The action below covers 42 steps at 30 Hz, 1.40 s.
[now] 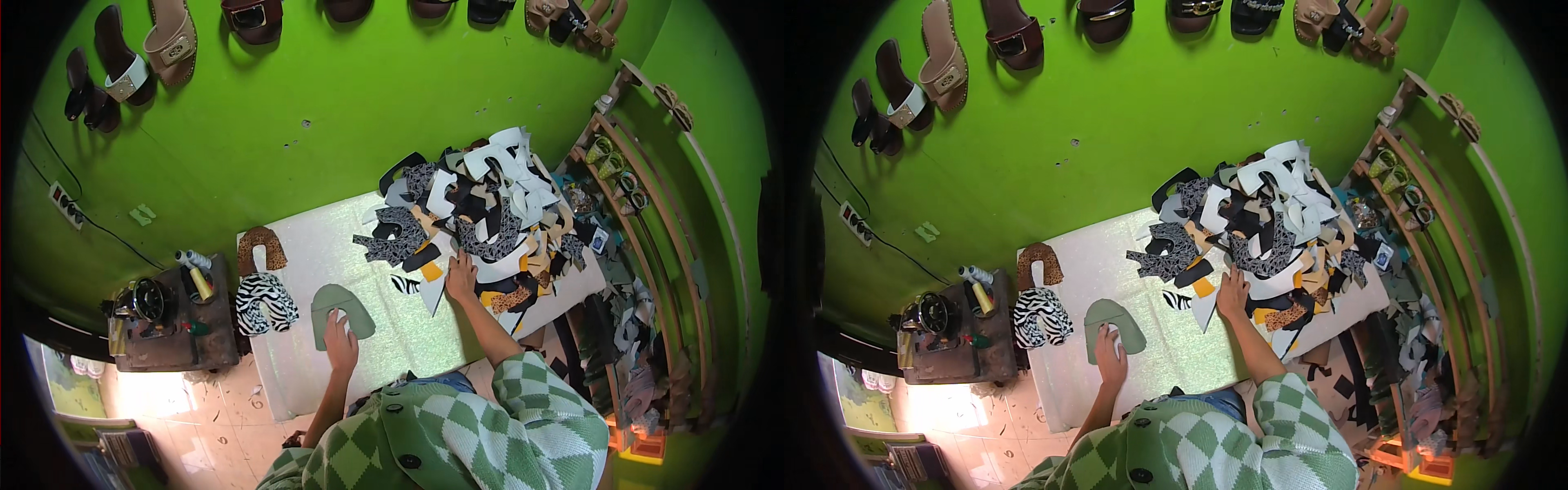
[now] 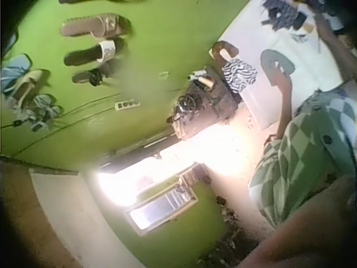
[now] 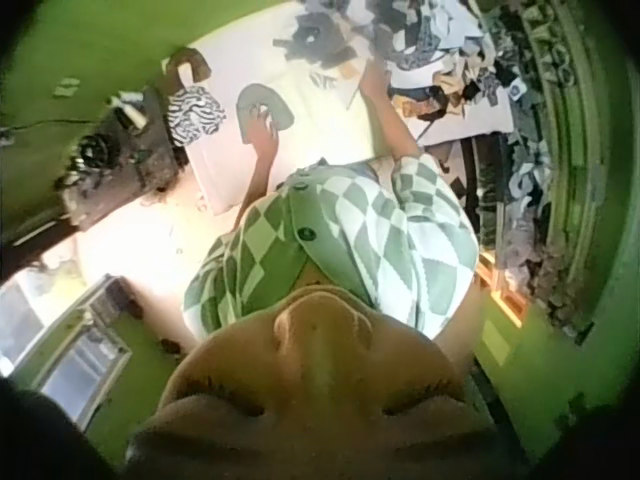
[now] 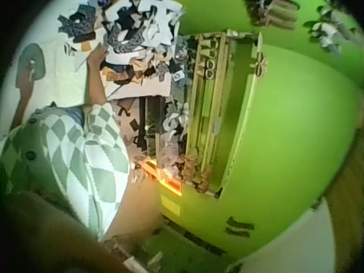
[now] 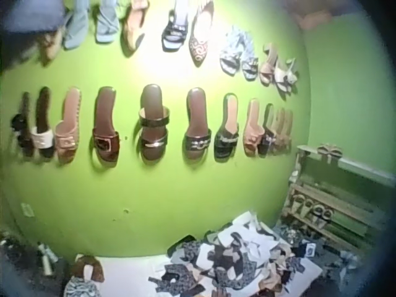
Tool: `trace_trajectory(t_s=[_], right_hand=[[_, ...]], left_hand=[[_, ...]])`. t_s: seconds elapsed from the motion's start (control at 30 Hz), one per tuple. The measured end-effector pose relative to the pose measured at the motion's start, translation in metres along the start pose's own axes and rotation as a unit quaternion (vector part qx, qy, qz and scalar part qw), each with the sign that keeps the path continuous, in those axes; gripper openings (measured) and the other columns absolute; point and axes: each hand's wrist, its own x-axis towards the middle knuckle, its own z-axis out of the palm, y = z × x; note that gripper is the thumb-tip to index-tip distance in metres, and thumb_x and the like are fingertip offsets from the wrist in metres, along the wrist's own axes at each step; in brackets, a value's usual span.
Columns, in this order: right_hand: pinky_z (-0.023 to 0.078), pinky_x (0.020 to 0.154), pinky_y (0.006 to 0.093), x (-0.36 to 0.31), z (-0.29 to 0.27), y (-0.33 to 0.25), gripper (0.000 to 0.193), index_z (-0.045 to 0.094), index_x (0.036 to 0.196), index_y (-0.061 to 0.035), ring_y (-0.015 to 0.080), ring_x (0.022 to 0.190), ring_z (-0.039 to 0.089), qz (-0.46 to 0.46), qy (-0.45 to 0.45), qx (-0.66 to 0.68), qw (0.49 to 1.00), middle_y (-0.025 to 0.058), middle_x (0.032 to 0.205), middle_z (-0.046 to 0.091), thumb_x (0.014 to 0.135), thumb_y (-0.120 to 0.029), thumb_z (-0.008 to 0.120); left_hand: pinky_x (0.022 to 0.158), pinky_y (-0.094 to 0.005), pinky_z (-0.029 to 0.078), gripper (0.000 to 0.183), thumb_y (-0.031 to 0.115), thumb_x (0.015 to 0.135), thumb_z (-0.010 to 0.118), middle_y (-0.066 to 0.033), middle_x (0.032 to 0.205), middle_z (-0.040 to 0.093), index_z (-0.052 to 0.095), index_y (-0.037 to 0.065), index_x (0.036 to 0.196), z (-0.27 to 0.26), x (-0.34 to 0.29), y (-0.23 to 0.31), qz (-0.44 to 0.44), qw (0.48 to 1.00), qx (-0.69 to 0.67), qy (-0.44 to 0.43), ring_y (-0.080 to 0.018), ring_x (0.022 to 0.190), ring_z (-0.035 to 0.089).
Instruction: The person sorts various patterned shoe components on a table by hand, picking through a pile of scraps and organizing them into different groups.
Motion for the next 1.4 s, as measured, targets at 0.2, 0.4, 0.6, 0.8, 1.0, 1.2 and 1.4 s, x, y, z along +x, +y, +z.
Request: trace_trajectory(t_s=[0.2,0.4,0.6,0.8,1.0,1.2,1.4], right_hand=[[0.027,0.101,0.0602,0.033,0.000,0.029,0.044,0.052,0.129,-0.0013,0.0307,0.132,0.036,-0.010,-0.097,-0.016,0.995,0.0100,0.144,0.041,0.089,-0.020,0.051],[0.025,0.100,0.0558,0.023,-0.098,0.010,0.039,0.063,0.112,-0.0034,0.0267,0.126,0.047,-0.104,-0.120,0.166,0.973,0.0127,0.132,0.055,0.096,-0.030,0.040],[0.032,0.094,0.0426,-0.033,-0.154,-0.007,0.033,0.069,0.098,-0.0069,0.0273,0.107,0.058,-0.228,-0.177,0.274,0.918,0.0096,0.112,0.066,0.095,-0.029,0.045],[0.037,0.083,0.0408,-0.083,-0.131,0.005,0.027,0.070,0.090,-0.0051,0.0263,0.091,0.060,-0.239,-0.222,0.180,0.928,0.0059,0.099,0.067,0.089,-0.026,0.052],[0.037,0.088,0.0414,-0.121,-0.118,0.015,0.025,0.071,0.090,-0.0094,0.0241,0.099,0.060,-0.206,-0.257,0.224,0.917,0.0038,0.101,0.067,0.084,-0.029,0.057],[0.042,0.089,0.0386,-0.131,-0.122,0.020,0.022,0.072,0.097,-0.0128,0.0246,0.099,0.061,-0.218,-0.243,0.219,0.919,0.0044,0.101,0.067,0.081,-0.024,0.064],[0.046,0.094,0.0378,-0.147,-0.105,0.041,0.028,0.071,0.106,-0.0128,0.0273,0.103,0.062,-0.201,-0.257,0.303,0.896,0.0103,0.109,0.068,0.081,-0.021,0.062]], left_hand=[[0.102,-0.0467,0.035,0.037,0.002,0.080,0.055,-0.0187,0.135,0.048,0.054,0.000,0.117,0.018,0.006,0.022,-0.015,0.999,-0.029,-0.023,-0.0367,0.124,0.045],[0.102,-0.0444,0.036,0.040,0.001,0.079,0.057,-0.0186,0.134,0.049,0.053,0.000,0.119,0.021,0.016,0.044,-0.018,0.998,-0.052,-0.014,-0.0376,0.122,0.046],[0.104,-0.0444,0.036,0.052,0.003,0.077,0.064,-0.0188,0.136,0.047,0.049,0.003,0.127,0.038,0.027,0.072,0.033,0.994,-0.077,-0.064,-0.0381,0.123,0.045],[0.106,-0.0442,0.036,0.068,0.007,0.073,0.070,-0.0188,0.140,0.042,0.046,0.013,0.136,0.071,0.030,0.078,0.096,0.980,-0.024,-0.174,-0.0378,0.128,0.041],[0.104,-0.0444,0.037,0.072,0.004,0.070,0.069,-0.0175,0.139,0.044,0.045,0.015,0.138,0.099,0.030,0.073,0.126,0.973,-0.011,-0.191,-0.0363,0.129,0.041],[0.094,-0.0440,0.043,0.065,0.000,0.072,0.064,-0.0142,0.131,0.051,0.049,0.013,0.134,0.124,0.056,0.079,0.169,0.974,0.039,-0.149,-0.0319,0.118,0.050],[0.099,-0.0364,0.042,0.057,-0.004,0.082,0.056,-0.0132,0.117,0.063,0.047,0.009,0.137,0.135,0.077,0.104,0.085,0.929,-0.242,-0.267,-0.0278,0.113,0.057]])
